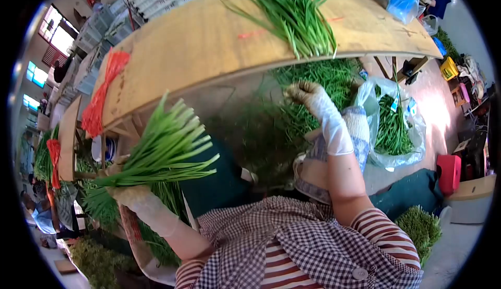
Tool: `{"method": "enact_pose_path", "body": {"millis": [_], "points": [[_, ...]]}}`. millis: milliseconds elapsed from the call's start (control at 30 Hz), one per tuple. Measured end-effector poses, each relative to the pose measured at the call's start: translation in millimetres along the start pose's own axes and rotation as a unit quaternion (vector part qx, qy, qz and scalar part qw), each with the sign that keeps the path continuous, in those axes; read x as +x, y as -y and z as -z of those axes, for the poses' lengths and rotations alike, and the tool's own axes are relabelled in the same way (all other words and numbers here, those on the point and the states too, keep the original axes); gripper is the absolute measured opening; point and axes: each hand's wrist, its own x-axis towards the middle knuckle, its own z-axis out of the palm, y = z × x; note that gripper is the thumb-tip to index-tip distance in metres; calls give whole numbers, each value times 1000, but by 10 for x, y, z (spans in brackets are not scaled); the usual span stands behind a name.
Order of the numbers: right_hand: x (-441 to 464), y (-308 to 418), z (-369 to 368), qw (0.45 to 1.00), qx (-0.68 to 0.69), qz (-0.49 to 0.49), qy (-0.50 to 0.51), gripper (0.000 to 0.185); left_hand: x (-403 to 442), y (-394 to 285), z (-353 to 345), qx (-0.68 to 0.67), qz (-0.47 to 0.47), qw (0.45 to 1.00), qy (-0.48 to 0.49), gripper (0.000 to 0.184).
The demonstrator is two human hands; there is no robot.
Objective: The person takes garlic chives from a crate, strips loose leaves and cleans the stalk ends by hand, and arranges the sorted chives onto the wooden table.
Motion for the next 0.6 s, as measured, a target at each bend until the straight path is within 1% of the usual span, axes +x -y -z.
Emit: {"method": "enact_pose_path", "body": {"millis": [33, 100, 167, 200, 233, 333, 367, 400, 433, 467, 500, 533, 600], "points": [[-81, 52, -22, 998, 61, -10, 16, 20, -48, -135, -93, -60, 28, 998, 0, 21], [-175, 240, -49, 982, 180, -14, 46, 15, -128, -347, -296, -205, 89, 974, -34, 28], [-379, 480, -151, 969, 242, 14, 48, 15, -126, -368, -161, -274, 66, 957, 67, 29], [-465, 569, -213, 961, 272, 31, 50, 15, -137, -413, -224, -307, 52, 943, 118, 29], [-523, 604, -265, 940, 325, 72, 69, 15, -211, -427, -274, -302, 67, 946, 99, 31], [-809, 938, -512, 924, 322, 196, 69, 13, -674, -303, -778, -213, 73, 962, 156, 26], [-890, 992, -597, 908, 325, 250, 90, 13, -794, -170, -807, -164, 102, 965, 176, 22], [-943, 1045, -683, 905, 310, 276, 95, 13, -912, -43, -839, -115, 130, 966, 194, 19], [-1000, 1092, -774, 902, 295, 298, 101, 13, -1078, -58, -1062, -80, 179, 963, 183, 14], [-1053, 1125, -854, 899, 280, 319, 107, 13, -1217, -61, -1292, -46, 229, 957, 170, 14], [-1087, 1161, -919, 883, 287, 343, 142, 15, -1280, -30, -1433, -32, 268, 948, 170, 17], [-1099, 1161, -951, 886, 218, 389, 130, 14, -1286, -19, -1511, -18, 307, 936, 171, 22], [-1104, 1184, -1001, 871, 72, 475, 102, 14, -1237, 136, -1464, -107, 308, 918, 224, 21]]}}
